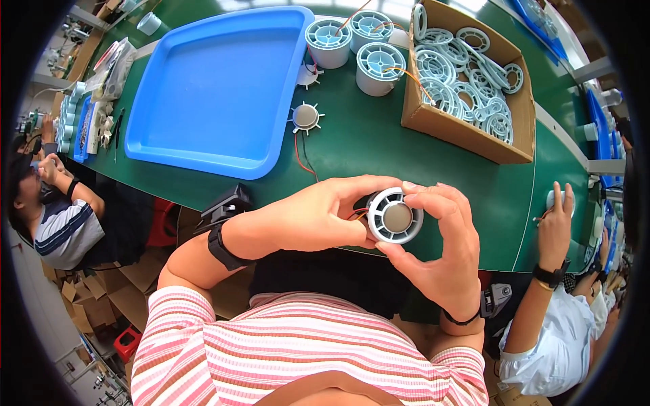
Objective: The person assembles components by hand, picking up a motor and a plastic housing, then threading the motor's wires through the housing. The person presses the motor into the housing and places the assembled unit onto the table before repeating the process.
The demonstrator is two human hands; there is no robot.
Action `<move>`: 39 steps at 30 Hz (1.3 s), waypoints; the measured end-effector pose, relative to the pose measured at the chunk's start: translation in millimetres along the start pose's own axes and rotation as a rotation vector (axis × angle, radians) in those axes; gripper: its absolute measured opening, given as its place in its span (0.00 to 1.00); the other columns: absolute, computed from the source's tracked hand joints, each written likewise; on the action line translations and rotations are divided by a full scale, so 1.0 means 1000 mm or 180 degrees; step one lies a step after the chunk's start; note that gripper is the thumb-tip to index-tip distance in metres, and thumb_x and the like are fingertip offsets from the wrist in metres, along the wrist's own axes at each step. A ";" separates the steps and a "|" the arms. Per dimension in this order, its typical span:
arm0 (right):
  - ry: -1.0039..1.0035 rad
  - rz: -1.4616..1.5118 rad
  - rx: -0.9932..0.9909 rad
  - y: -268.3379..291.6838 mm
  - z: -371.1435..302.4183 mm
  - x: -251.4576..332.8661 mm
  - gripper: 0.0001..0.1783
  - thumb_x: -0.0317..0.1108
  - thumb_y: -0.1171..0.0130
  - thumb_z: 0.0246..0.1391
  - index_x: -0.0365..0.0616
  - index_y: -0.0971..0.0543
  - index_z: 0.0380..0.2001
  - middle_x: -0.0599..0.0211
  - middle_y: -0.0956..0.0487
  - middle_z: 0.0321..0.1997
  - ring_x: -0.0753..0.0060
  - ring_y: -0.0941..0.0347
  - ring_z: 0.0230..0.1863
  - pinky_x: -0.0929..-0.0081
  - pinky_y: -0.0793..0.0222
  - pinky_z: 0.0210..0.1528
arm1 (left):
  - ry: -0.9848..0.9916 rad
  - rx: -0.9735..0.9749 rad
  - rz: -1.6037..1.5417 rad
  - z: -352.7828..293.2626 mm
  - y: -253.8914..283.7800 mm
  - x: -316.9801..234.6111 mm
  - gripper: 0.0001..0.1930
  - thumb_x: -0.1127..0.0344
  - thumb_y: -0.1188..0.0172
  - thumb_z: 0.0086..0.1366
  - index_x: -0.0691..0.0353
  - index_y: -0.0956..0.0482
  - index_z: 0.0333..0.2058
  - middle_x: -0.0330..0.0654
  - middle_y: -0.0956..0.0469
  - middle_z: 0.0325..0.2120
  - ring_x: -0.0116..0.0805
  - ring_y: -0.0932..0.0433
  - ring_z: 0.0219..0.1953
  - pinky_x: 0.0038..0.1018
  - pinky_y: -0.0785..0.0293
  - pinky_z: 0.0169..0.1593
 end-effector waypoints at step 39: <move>-0.1345 -0.3047 -0.1347 0.147 -0.077 -0.143 0.32 0.31 0.32 0.51 0.45 0.27 0.62 0.52 0.31 0.61 0.46 0.34 0.62 0.54 0.37 0.65 | -0.0647 -0.2026 0.5355 -0.050 0.059 -0.055 0.34 0.53 0.37 0.67 0.61 0.34 0.68 0.43 0.44 0.74 0.53 0.51 0.76 0.63 0.52 0.70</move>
Point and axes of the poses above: each hand's wrist, its own z-axis towards the middle knuckle, its own y-axis out of the back of the hand, x = y × z, the point moved 5 cm from there along z, towards the middle knuckle
